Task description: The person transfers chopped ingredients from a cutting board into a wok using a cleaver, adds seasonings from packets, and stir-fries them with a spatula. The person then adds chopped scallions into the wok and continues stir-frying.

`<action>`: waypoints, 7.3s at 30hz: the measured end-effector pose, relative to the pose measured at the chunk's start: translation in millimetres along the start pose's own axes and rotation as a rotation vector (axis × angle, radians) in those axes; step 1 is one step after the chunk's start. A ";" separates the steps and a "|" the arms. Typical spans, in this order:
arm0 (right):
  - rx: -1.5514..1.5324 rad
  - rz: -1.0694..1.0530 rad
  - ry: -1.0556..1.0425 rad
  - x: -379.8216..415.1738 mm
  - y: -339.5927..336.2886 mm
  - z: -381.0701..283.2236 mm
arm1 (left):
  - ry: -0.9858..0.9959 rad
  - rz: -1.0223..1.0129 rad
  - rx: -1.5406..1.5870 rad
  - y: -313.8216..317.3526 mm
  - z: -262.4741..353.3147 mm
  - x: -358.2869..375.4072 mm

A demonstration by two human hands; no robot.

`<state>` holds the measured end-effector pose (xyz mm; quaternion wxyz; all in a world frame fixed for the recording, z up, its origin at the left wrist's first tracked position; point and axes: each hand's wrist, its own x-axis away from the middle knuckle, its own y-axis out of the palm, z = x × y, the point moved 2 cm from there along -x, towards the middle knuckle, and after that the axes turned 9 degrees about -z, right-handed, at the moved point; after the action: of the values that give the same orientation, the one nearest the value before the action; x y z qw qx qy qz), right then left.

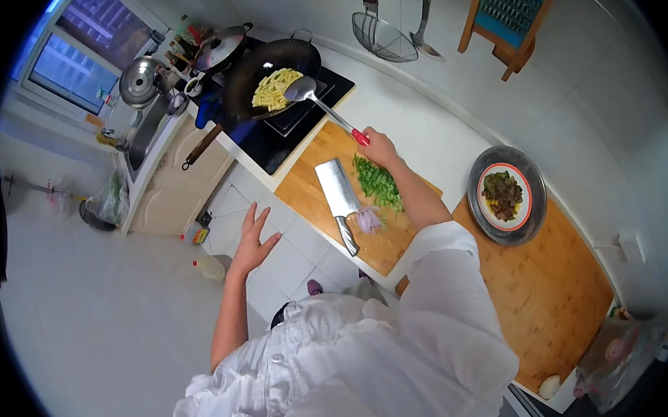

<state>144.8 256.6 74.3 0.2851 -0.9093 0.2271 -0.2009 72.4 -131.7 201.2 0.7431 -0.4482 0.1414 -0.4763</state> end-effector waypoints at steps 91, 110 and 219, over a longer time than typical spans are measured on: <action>-0.029 0.310 0.254 176.9 140.6 -57.0 | 0.080 -0.015 0.553 132.9 -52.1 -15.0; -0.950 0.457 0.411 277.0 56.8 150.0 | 0.179 0.255 -0.057 270.7 60.4 -123.8; -0.778 0.231 0.367 179.4 73.6 111.4 | 0.178 0.291 -0.144 230.3 36.3 -237.2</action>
<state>324.4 155.5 -12.5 -0.1030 -0.8667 0.4329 -0.2253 109.3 118.9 -14.5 0.7547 -0.4310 0.3037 -0.3905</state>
